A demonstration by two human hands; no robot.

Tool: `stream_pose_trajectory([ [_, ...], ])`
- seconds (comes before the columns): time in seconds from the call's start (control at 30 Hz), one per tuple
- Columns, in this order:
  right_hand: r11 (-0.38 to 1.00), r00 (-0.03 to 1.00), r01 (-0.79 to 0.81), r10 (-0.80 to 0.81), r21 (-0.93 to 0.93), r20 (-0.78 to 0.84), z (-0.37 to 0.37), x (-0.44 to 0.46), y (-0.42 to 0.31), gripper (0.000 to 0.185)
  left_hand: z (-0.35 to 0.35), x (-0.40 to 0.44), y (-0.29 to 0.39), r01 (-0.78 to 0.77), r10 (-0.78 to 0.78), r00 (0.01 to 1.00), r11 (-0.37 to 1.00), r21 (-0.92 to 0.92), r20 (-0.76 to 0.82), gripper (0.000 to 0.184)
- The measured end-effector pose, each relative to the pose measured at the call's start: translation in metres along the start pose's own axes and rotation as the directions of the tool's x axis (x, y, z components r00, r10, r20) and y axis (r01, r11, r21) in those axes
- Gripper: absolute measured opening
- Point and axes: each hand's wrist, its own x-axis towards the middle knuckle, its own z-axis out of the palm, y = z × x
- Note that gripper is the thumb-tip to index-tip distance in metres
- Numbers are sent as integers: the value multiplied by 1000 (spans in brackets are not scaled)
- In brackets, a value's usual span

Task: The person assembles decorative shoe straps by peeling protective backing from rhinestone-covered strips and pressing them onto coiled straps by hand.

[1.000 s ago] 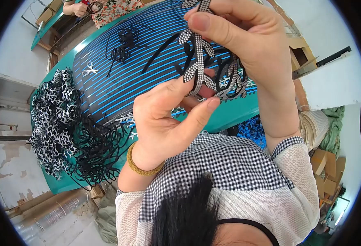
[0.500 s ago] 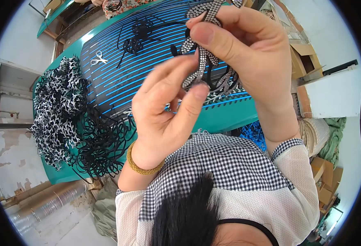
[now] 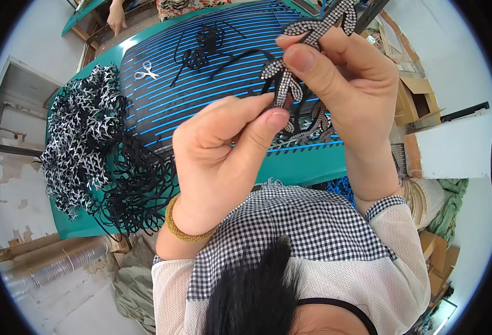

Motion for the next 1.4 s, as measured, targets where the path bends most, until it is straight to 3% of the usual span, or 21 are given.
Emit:
stream_pose_trajectory([
  [0.1, 994, 999, -39, 40, -104, 13, 8, 1, -15, 10, 2, -5, -1, -35, 35, 999, 999, 1, -29, 16],
  [0.23, 997, 997, -50, 54, -62, 60, 7, 1, -17, 13, 2, -6, -3, -175, 176, 984, 984, 21, -12, 16],
  [0.3, 999, 996, -46, 46, 4, 74, 7, 3, -17, 13, 3, -4, -1, -169, 172, 984, 984, 61, -47, 16],
  [0.43, 998, 995, -49, 51, -32, 80, 4, 1, -17, 13, 2, 0, -7, -254, 257, 966, 964, 82, -29, 18],
  [0.57, 1000, 993, -25, 23, 16, 112, 3, 2, -13, 14, 4, -1, -6, -125, 120, 992, 984, -124, -43, 18],
  [0.7, 987, 987, 90, -70, -136, 147, -1, 0, -9, 17, -1, 3, -2, -126, 126, 992, 992, 3, -3, 15],
  [0.83, 906, 939, 308, -240, -291, 247, -5, 2, -4, 20, 1, 6, -3, -167, 173, 982, 983, 76, -80, 11],
  [0.93, 826, 876, 455, -346, -334, 337, -5, 7, -5, 19, -5, 4, 11, 76, -65, 996, 983, 166, -68, 11],
  [1.03, 774, 831, 532, -401, -343, 385, -7, 10, -4, 19, -4, 7, 13, 183, -182, 983, 982, 40, -24, 12],
  [1.1, 773, 831, 528, -384, -352, 403, -12, 10, -3, 22, -1, 9, 10, 192, -203, 977, 969, -154, -61, 11],
  [1.17, 793, 884, 447, -321, -414, 339, -12, 7, -9, 30, -1, 9, 8, 178, -216, 971, 939, -293, -100, 11],
  [1.23, 809, 931, 347, -235, -475, 280, -5, 9, -21, 38, 0, 9, 7, 145, -180, 978, 951, -272, -108, 12],
  [1.27, 876, 967, 254, -225, -411, 119, 14, 8, -36, 30, 1, 9, 5, 123, -154, 982, 959, -255, -105, 12],
  [1.33, 794, 925, 261, -368, -549, -93, 20, 10, -29, 29, 2, 8, 3, 79, -100, 990, 976, -201, -97, 12],
  [1.37, 601, 839, 301, -536, -741, -93, 6, 12, 5, 33, 1, 8, 3, 55, -71, 993, 985, -165, -93, 12],
  [1.4, 576, 831, 343, -554, -742, -47, -5, 12, 9, 37, 0, 7, 2, 32, -44, 995, 991, -128, -88, 12],
])
